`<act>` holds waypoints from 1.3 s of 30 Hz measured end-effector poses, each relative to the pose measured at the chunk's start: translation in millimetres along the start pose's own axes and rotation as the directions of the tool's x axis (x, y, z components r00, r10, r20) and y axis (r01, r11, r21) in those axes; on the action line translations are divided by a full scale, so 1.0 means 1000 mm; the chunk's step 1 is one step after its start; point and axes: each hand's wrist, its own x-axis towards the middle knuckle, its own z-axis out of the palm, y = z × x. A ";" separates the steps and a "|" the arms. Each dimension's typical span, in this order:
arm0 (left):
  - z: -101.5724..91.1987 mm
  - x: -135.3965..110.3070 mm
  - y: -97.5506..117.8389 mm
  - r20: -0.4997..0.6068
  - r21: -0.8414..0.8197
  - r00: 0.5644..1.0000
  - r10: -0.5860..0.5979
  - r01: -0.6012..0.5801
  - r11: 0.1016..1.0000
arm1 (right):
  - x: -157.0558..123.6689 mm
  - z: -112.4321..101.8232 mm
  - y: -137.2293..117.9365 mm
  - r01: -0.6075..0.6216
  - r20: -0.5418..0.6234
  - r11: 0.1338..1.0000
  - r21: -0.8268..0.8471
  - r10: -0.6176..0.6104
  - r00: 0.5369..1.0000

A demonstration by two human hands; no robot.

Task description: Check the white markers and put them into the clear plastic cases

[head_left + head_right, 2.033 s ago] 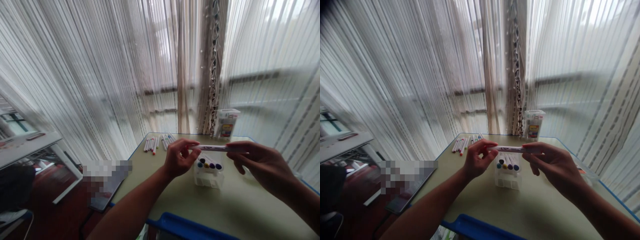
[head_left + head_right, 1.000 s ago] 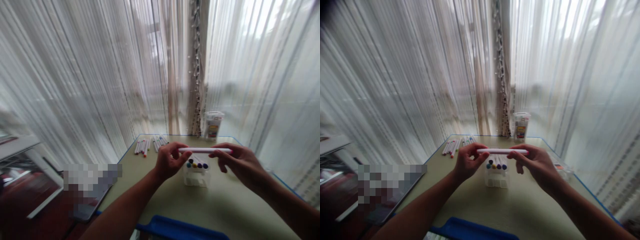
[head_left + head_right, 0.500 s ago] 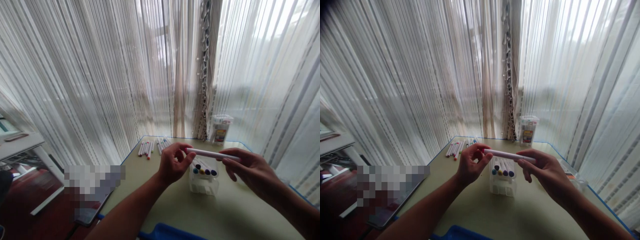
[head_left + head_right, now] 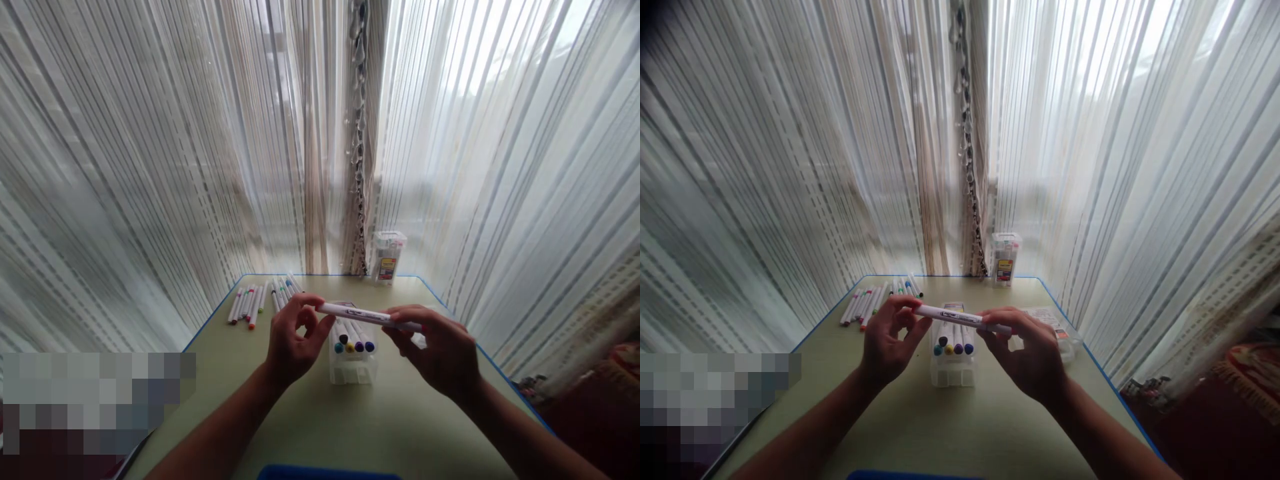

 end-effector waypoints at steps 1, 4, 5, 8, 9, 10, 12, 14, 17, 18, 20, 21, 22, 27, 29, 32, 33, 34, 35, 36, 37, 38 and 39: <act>0.000 0.000 0.000 -0.003 -0.003 1.000 0.011 -0.011 1.000 | 0.002 -0.001 -0.002 0.017 0.000 1.000 -0.025 -0.017 1.000; 0.000 0.000 0.002 -0.020 -0.020 0.998 0.051 -0.051 0.998 | 0.006 -0.002 -0.005 0.040 0.005 0.994 -0.104 -0.040 0.999; 0.000 0.000 0.003 -0.030 -0.026 0.998 0.062 -0.063 0.998 | 0.006 -0.002 -0.006 0.039 0.007 0.992 -0.121 -0.038 0.999; 0.001 -0.001 0.008 -0.073 -0.056 0.994 0.083 -0.088 0.995 | 0.005 -0.002 -0.003 -0.011 0.028 0.994 -0.108 0.014 1.000; 0.002 -0.001 0.010 -0.089 -0.067 0.992 0.092 -0.098 0.993 | 0.004 -0.002 -0.001 -0.045 0.041 0.996 -0.079 0.048 0.998; 0.002 -0.002 0.012 -0.103 -0.075 0.989 0.102 -0.110 0.991 | 0.003 -0.001 0.002 -0.083 0.054 0.996 -0.036 0.085 0.995; 0.003 -0.003 0.015 -0.116 -0.082 0.984 0.133 -0.142 0.986 | 0.001 0.001 0.008 -0.162 0.084 0.984 0.069 0.156 0.984; 0.004 -0.004 0.018 -0.116 -0.076 0.979 0.169 -0.178 0.981 | 0.000 0.002 0.013 -0.217 0.107 0.964 0.154 0.203 0.973; 0.004 -0.006 0.020 -0.102 -0.058 0.973 0.207 -0.213 0.975 | 0.001 0.003 0.017 -0.271 0.128 0.939 0.214 0.248 0.960; 0.003 -0.006 0.021 -0.098 -0.056 0.973 0.211 -0.217 0.975 | 0.001 0.003 0.018 -0.284 0.132 0.932 0.224 0.260 0.957; 0.003 -0.007 0.022 -0.097 -0.051 0.972 0.214 -0.220 0.974 | 0.002 0.003 0.017 -0.304 0.139 0.922 0.238 0.278 0.951; 0.003 -0.007 0.022 -0.099 -0.048 0.971 0.216 -0.222 0.974 | 0.002 0.003 0.017 -0.311 0.141 0.919 0.240 0.284 0.948; 0.003 -0.007 0.022 -0.102 -0.045 0.971 0.218 -0.224 0.974 | 0.002 0.003 0.016 -0.317 0.142 0.918 0.239 0.290 0.947; 0.004 -0.007 0.021 -0.094 -0.058 0.970 0.226 -0.232 0.971 | 0.001 0.004 0.018 -0.298 0.122 0.927 0.230 0.276 0.953; 0.003 -0.007 0.020 -0.085 -0.068 0.971 0.225 -0.231 0.971 | 0.000 0.004 0.020 -0.262 0.105 0.937 0.231 0.244 0.964; 0.003 -0.006 0.017 -0.083 -0.077 0.972 0.222 -0.228 0.971 | 0.000 0.003 0.020 -0.199 0.072 0.952 0.234 0.187 0.980; 0.002 -0.006 0.016 -0.083 -0.079 0.974 0.211 -0.218 0.973 | 0.001 0.003 0.019 -0.177 0.060 0.957 0.230 0.168 0.984; 0.002 -0.006 0.014 -0.085 -0.082 0.978 0.193 -0.200 0.976 | 0.001 0.002 0.018 -0.152 0.051 0.964 0.220 0.144 0.988; 0.001 -0.006 0.013 -0.089 -0.087 0.981 0.171 -0.179 0.980 | 0.002 0.002 0.016 -0.119 0.042 0.972 0.203 0.113 0.993; 0.001 -0.005 0.011 -0.091 -0.095 0.985 0.147 -0.155 0.983 | 0.002 0.002 0.014 -0.082 0.034 0.981 0.176 0.077 0.996; 0.000 -0.005 0.010 -0.091 -0.108 0.988 0.125 -0.135 0.985 | 0.002 0.002 0.012 -0.043 0.029 0.989 0.142 0.039 0.999; 0.000 -0.005 0.008 -0.087 -0.125 0.990 0.107 -0.117 0.985 | 0.002 0.002 0.010 -0.006 0.027 0.994 0.106 0.003 1.000; 0.000 -0.005 0.007 -0.084 -0.146 0.993 0.086 -0.098 0.984 | 0.002 0.001 0.008 0.024 0.029 0.997 0.075 -0.027 0.999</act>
